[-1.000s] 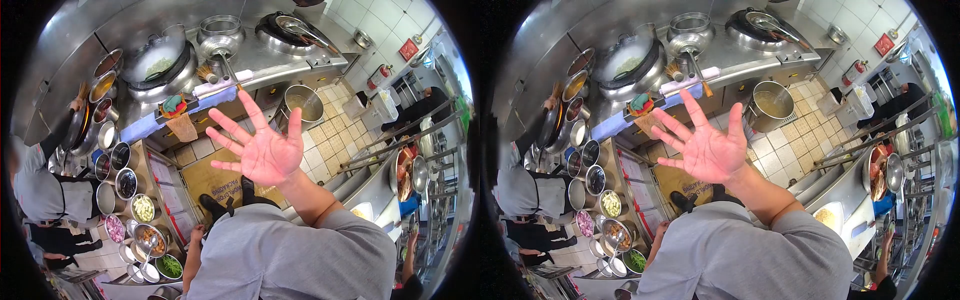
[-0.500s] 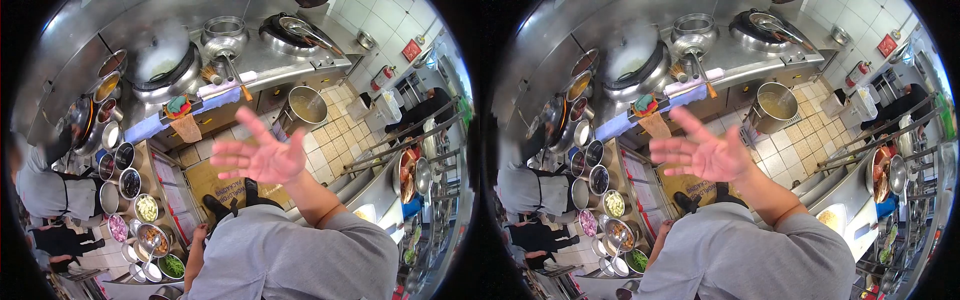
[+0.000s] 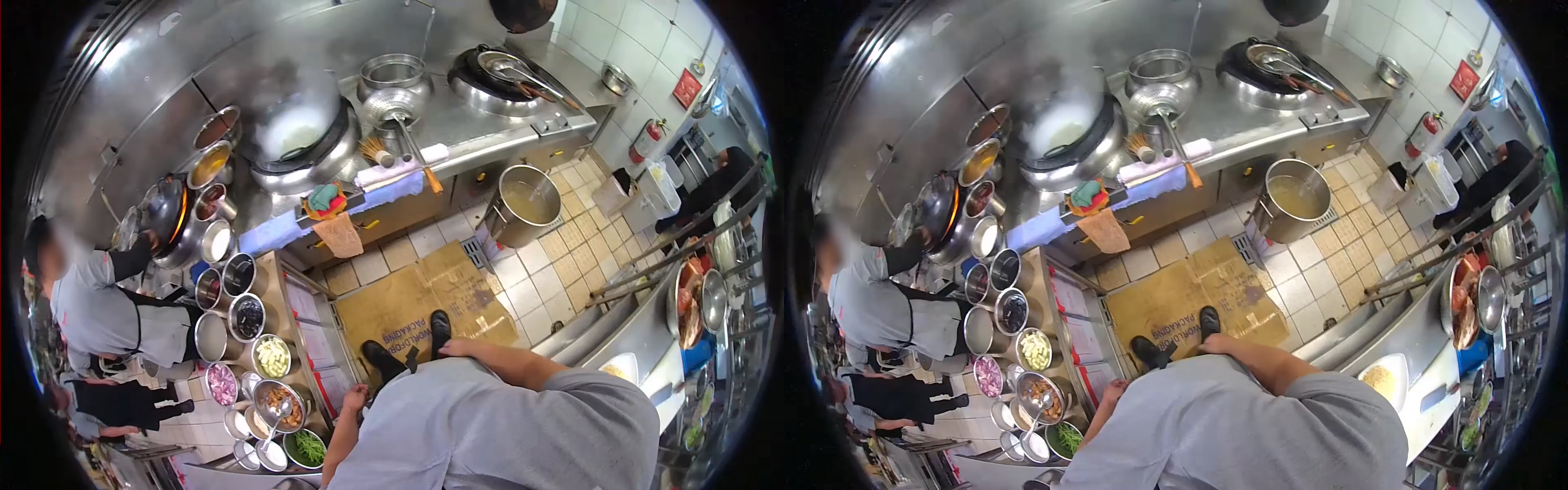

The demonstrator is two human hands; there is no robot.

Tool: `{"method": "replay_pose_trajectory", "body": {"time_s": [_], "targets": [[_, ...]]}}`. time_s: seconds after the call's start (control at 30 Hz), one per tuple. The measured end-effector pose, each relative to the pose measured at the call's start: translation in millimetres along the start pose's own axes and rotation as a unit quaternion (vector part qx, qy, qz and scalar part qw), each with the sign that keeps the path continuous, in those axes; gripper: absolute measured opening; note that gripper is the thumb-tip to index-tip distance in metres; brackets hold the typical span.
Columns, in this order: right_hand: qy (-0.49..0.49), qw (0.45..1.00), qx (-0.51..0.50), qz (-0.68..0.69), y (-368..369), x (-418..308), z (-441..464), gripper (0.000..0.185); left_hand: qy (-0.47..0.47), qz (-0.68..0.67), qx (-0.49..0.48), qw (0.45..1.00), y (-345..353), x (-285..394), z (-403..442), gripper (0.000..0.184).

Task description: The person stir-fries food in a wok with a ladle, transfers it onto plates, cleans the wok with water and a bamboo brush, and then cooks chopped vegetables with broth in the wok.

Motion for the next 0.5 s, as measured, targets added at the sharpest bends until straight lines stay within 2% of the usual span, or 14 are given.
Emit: {"method": "replay_pose_trajectory", "body": {"time_s": [0.03, 0.1, 0.17, 0.23, 0.37, 0.43, 0.5], "targets": [[-0.029, 0.994, 0.08, 0.069, 3.2, 34.6, 12.9, 0.047, -0.001, -0.029, -0.015, 0.999, 0.2, -2.6, -0.1, 0.021], [0.049, 0.995, 0.087, 0.015, -18.9, 51.6, -11.0, 0.045, 0.036, -0.003, 0.023, 0.999, -1.9, -32.1, 13.2, 0.021], [0.118, 0.979, 0.078, 0.146, -27.0, 93.2, -15.0, 0.04, 0.016, 0.044, 0.029, 0.998, -8.8, -31.3, 5.8, 0.023], [0.171, 0.961, 0.107, 0.191, -55.4, 103.2, -40.5, 0.035, -0.001, 0.094, 0.024, 0.995, -5.9, -52.5, 18.1, 0.027], [0.192, 0.947, 0.113, 0.23, -68.1, 105.4, -48.9, 0.035, -0.029, 0.033, 0.016, 0.999, -3.1, -39.3, 15.4, 0.03], [0.145, 0.953, 0.14, 0.224, -68.9, 93.8, -41.8, 0.032, -0.009, 0.051, 0.016, 0.999, -0.7, -23.1, 11.3, 0.03], [0.143, 0.957, 0.128, 0.219, -59.2, 83.0, -32.4, 0.03, 0.01, 0.069, 0.016, 0.997, 3.7, -2.5, 9.0, 0.029]]}}
Point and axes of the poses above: each hand's wrist, its own z-axis towards the middle knuckle, its own y-axis out of the palm, x = y × z, the point moved 7 cm from there along z, towards the middle knuckle, and after that the axes turned 5 degrees about -x, right-handed, at the moved point
